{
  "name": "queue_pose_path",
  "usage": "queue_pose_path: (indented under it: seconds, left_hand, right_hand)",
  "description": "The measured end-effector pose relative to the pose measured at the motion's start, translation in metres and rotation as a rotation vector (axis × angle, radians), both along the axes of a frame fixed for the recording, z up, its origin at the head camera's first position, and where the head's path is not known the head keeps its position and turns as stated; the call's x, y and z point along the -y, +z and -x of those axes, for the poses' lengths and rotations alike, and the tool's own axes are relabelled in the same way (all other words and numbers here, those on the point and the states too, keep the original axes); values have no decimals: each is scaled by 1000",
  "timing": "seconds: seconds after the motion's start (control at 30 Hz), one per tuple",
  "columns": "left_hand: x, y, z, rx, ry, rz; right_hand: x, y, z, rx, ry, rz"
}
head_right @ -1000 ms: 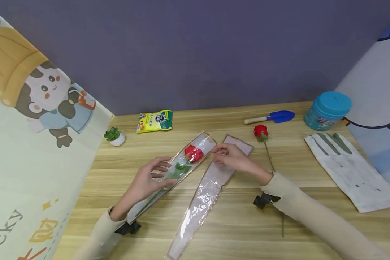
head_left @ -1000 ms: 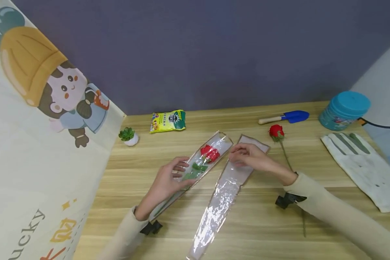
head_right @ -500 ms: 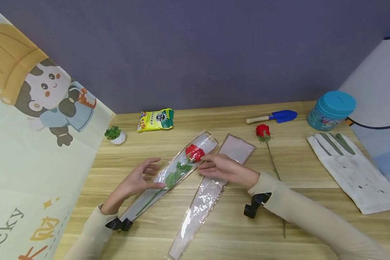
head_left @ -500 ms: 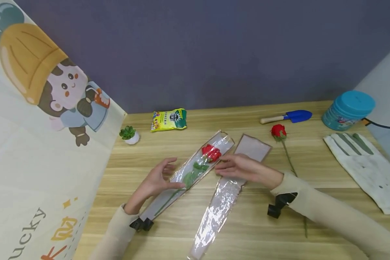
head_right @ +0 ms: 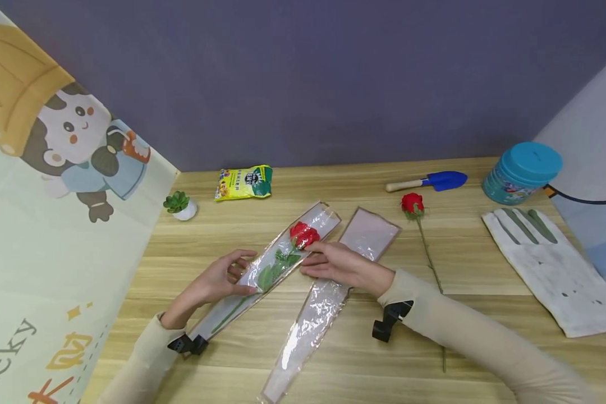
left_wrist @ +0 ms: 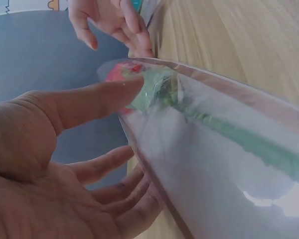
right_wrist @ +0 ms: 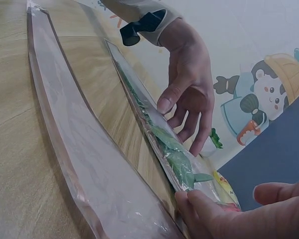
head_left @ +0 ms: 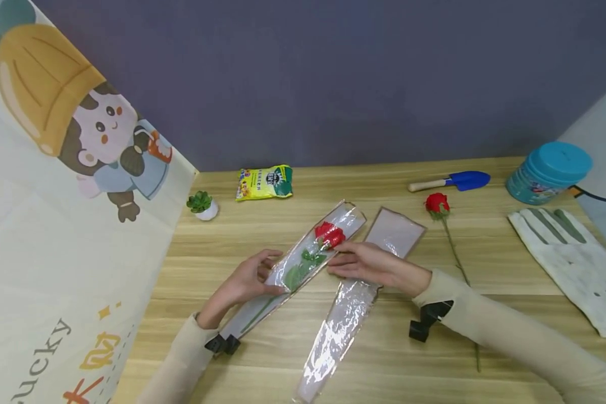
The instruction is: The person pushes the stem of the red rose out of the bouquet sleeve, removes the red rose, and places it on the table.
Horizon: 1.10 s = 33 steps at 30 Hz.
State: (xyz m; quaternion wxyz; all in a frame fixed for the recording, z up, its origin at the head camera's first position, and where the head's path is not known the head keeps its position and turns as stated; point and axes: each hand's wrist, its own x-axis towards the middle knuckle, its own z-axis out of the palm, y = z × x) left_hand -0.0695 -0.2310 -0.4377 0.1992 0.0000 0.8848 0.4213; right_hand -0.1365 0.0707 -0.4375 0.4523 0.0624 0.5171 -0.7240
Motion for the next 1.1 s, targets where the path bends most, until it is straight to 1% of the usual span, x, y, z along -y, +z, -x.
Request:
queue_pose_path:
  seconds: [0.1, 0.27, 0.37, 0.53, 0.6, 0.77, 0.93, 1.1]
  left_hand:
    - [0, -1, 1, -11, -10, -11]
    - [-1, -5, 0, -47, -48, -63]
    - [-1, -4, 0, -79, -72, -95]
    - [-4, -1, 1, -135, -77, -131]
    - [-8, 0, 3, -145, -68, -156]
    - [-18, 3, 9, -164, -48, -207]
    - [-31, 6, 14, -217, -45, -247]
    - [-48, 8, 19, -234, -39, -325]
  right_hand:
    - [1, 2, -1, -12, 10, -2]
    - [-1, 2, -1, -29, 14, -9]
    - [-3, 2, -1, -75, 26, -21]
    - [-5, 3, 0, -185, 45, -44]
    - [-7, 3, 1, -252, 48, -51]
    - [-9, 4, 0, -374, -4, -92]
    - [-9, 8, -2, -442, -64, -165]
    - [-6, 9, -2, -506, -162, -177]
